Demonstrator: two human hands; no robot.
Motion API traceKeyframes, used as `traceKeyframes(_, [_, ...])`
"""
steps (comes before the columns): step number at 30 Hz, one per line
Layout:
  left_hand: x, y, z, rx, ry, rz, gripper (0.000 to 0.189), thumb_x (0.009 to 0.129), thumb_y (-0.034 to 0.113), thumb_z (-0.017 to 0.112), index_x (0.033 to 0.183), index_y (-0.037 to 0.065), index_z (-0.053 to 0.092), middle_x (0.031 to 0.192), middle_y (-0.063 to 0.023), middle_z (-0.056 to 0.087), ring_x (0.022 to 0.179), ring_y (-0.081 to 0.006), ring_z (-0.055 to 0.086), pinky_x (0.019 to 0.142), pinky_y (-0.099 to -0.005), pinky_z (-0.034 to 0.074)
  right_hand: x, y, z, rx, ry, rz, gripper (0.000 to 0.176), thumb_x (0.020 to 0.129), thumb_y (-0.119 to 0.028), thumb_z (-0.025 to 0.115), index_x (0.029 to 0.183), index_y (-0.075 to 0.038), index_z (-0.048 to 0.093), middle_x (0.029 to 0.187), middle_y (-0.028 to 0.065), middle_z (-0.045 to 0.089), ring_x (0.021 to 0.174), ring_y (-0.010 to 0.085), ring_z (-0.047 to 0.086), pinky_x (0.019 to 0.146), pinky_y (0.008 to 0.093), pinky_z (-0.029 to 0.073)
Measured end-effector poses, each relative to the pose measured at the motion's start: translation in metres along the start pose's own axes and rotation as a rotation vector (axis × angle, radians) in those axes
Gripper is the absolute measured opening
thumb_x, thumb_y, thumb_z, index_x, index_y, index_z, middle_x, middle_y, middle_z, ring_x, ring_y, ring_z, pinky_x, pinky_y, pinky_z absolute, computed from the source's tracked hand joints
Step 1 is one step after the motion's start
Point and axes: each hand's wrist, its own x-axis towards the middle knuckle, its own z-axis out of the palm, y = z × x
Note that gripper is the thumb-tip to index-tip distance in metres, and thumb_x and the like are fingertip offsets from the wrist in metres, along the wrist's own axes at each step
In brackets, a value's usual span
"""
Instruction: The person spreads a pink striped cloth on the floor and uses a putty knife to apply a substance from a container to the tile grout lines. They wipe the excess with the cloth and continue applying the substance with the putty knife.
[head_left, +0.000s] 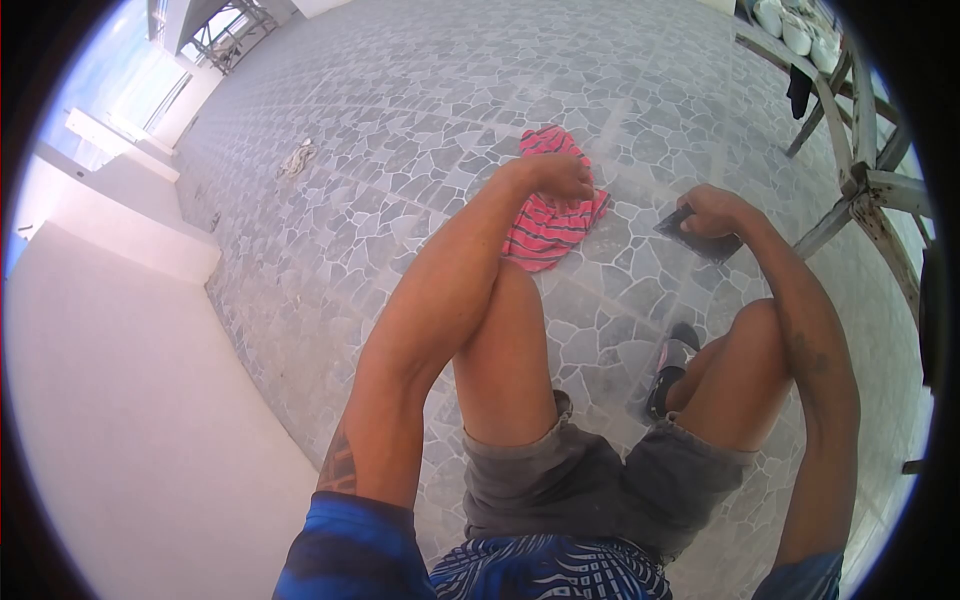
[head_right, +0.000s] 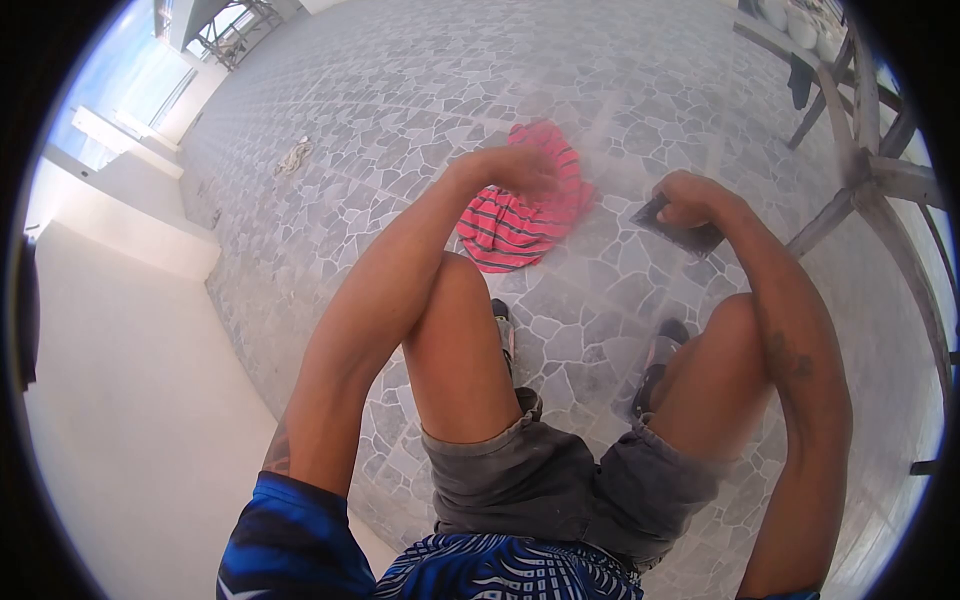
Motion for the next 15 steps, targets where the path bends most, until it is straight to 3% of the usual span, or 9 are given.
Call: traceKeyframes(15, [0.0019,-0.0027,0.0008,-0.013,-0.001,-0.002,0.033,0.094,0.032,0.057,0.110,0.005,0.067,0.098,-0.0108,0.073,0.086,-0.0225,0.074,0.077,-0.0362,0.059,-0.0016,-0.0061,-0.0048,-0.001,-0.051,0.037,0.043,0.080,-0.019,0.071,0.117,0.002,0.067,0.109,0.0271,0.068,0.106,0.0393,0.065,0.092,0.0434,0.050])
